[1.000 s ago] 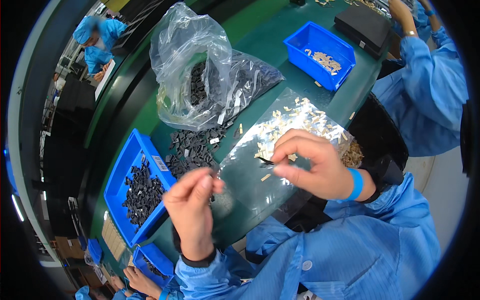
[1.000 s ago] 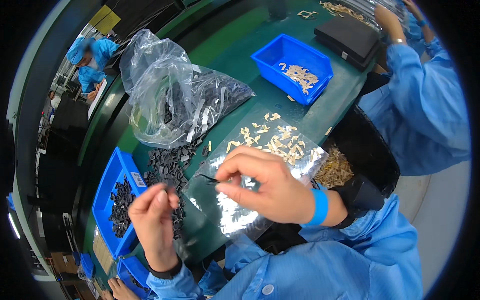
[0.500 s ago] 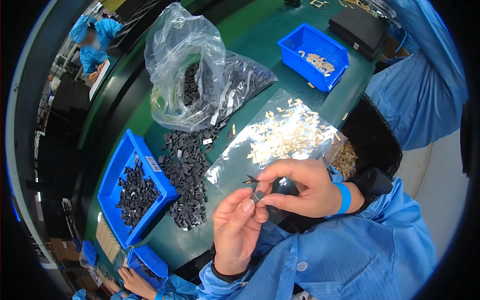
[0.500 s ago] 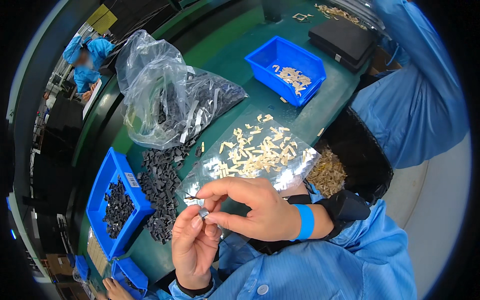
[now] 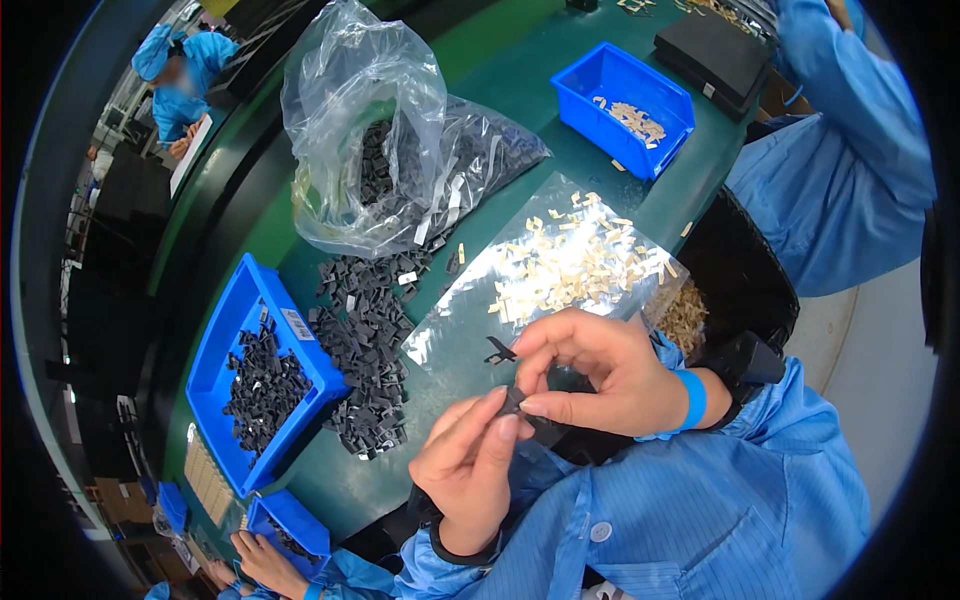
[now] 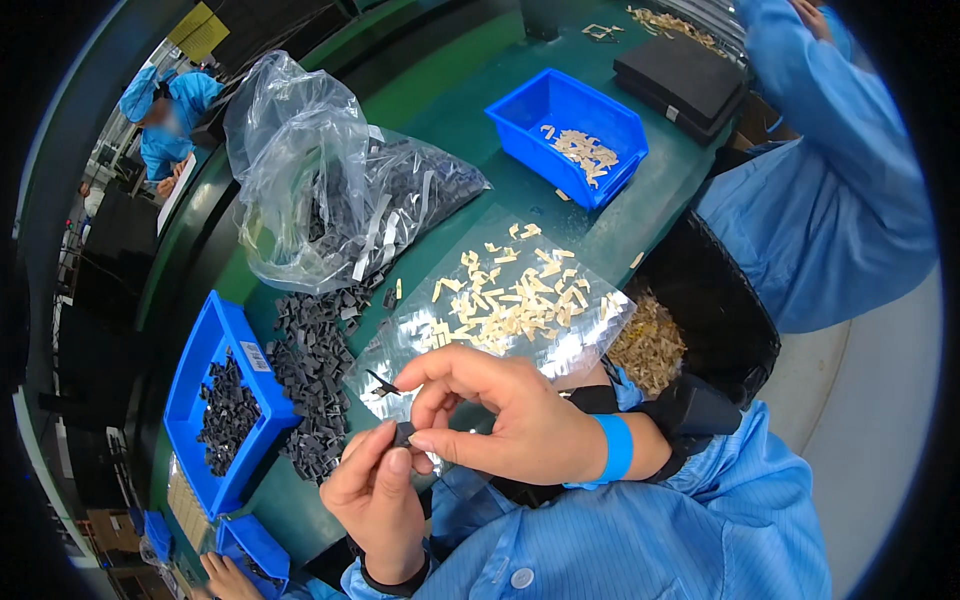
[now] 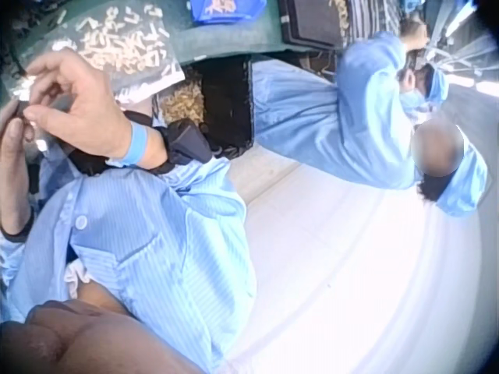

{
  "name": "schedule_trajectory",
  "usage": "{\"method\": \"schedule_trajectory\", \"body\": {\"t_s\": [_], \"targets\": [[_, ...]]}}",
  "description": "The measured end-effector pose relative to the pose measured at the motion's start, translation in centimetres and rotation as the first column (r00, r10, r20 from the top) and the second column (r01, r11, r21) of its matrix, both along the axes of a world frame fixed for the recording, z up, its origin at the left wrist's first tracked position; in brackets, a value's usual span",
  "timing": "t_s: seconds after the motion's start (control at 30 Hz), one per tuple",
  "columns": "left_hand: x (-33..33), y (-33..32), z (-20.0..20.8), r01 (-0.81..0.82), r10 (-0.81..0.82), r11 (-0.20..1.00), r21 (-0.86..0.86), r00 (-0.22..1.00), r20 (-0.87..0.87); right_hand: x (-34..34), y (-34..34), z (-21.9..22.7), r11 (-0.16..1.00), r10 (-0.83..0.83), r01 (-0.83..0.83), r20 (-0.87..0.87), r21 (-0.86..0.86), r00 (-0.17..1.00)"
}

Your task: The recorder is assembling small plastic and metal components at a factory workstation.

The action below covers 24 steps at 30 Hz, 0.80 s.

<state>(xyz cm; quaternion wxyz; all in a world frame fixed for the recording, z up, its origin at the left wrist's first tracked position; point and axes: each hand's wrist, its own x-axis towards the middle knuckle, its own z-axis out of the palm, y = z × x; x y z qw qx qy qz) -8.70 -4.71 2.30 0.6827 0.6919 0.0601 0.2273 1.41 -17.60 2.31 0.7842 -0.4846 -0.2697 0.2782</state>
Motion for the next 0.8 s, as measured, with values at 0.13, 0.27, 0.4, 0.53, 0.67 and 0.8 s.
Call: {"method": "schedule_trajectory", "body": {"t_s": [0.13,0.27,0.4,0.53,0.67,0.8], "targets": [[0.3,0.1,-0.2,-0.011,-0.025,0.910,-0.413,0.996,-0.081,-0.1,-0.1,-0.8,0.984,-0.177,0.178,0.195,0.013,0.965],[0.3,-0.2,-0.3,0.006,-0.067,0.848,-0.530,0.993,-0.096,-0.4,0.4,-0.8,0.989,-0.123,0.118,0.047,0.092,0.991],[0.3,-0.2,-0.7,0.001,-0.048,0.852,-0.523,0.996,-0.077,-1.1,0.9,-1.3,0.985,-0.118,0.122,-0.039,0.125,0.992],[0.5,-0.6,-0.5,-0.039,-0.012,0.878,-0.477,0.995,-0.102,-1.4,1.0,-1.3,0.986,-0.072,0.091,-0.139,0.136,0.988],[0.3,-0.6,-0.5,-0.059,0.008,0.914,-0.401,0.992,-0.127,-1.5,1.1,-1.5,0.987,-0.060,0.083,-0.169,0.136,0.984],[0.3,-0.5,-0.5,-0.066,0.014,0.917,-0.393,0.991,-0.135,-1.4,1.2,-1.8,0.986,-0.113,0.120,-0.070,0.117,0.991]]}}
